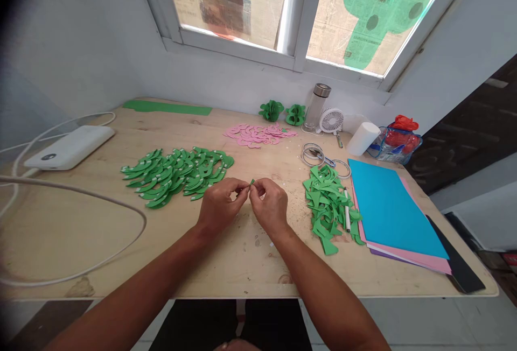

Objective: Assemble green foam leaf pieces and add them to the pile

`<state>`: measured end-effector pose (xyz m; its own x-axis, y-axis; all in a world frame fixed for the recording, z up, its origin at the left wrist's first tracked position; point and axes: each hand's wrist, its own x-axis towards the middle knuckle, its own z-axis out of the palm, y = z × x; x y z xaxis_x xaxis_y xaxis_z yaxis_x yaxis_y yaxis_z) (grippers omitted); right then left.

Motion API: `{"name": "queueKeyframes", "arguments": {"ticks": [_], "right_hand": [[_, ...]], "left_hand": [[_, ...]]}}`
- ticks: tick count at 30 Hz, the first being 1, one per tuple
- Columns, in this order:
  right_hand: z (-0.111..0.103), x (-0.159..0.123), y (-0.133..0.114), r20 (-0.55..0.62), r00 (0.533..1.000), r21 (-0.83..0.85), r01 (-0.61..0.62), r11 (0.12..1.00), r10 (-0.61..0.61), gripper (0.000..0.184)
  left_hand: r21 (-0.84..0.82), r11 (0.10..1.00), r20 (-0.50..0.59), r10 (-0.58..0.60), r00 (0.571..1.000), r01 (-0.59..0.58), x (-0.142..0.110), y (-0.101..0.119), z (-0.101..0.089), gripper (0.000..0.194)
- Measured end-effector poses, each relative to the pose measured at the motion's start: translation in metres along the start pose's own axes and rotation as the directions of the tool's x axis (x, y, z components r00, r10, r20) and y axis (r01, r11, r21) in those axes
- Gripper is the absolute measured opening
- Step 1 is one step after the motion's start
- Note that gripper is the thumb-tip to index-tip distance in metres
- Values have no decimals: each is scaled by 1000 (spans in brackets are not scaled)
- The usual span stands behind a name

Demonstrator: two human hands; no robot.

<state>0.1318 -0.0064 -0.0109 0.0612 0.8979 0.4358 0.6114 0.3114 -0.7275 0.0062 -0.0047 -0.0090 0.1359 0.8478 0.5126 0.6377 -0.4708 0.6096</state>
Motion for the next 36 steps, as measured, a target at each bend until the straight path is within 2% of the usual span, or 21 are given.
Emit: {"name": "queueKeyframes", "arguments": {"ticks": [8, 14, 20, 26, 30, 32, 36], "right_hand": [[2, -1, -1, -22, 998, 28, -53, 998, 54, 9], [1, 0, -4, -9, 992, 120, -122, 985, 124, 9], [1, 2, -3, 14, 982, 199, -190, 961, 191, 7], [1, 5, 7, 15, 964, 272, -259, 927, 265, 8], [1, 7, 13, 15, 952, 288, -296, 911, 305, 10], [1, 7, 14, 7, 955, 305, -285, 909, 297, 6], [0, 7, 13, 29, 968, 337, -246, 909, 251, 12]], "left_hand": [[10, 1000, -16, 29, 999, -29, -1, 0, 4, 14], [-225, 965, 19, -132, 991, 133, 2, 3, 0, 12], [-473, 806, 145, -326, 934, 355, 6, -2, 0, 15], [-614, 572, 254, -509, 823, 543, 10, 0, -4, 23], [-666, 460, 303, -552, 777, 587, 11, 3, -6, 24], [-685, 423, 322, -555, 767, 593, 12, 2, -6, 25], [-708, 370, 361, -543, 758, 601, 12, -1, -4, 26]]}}
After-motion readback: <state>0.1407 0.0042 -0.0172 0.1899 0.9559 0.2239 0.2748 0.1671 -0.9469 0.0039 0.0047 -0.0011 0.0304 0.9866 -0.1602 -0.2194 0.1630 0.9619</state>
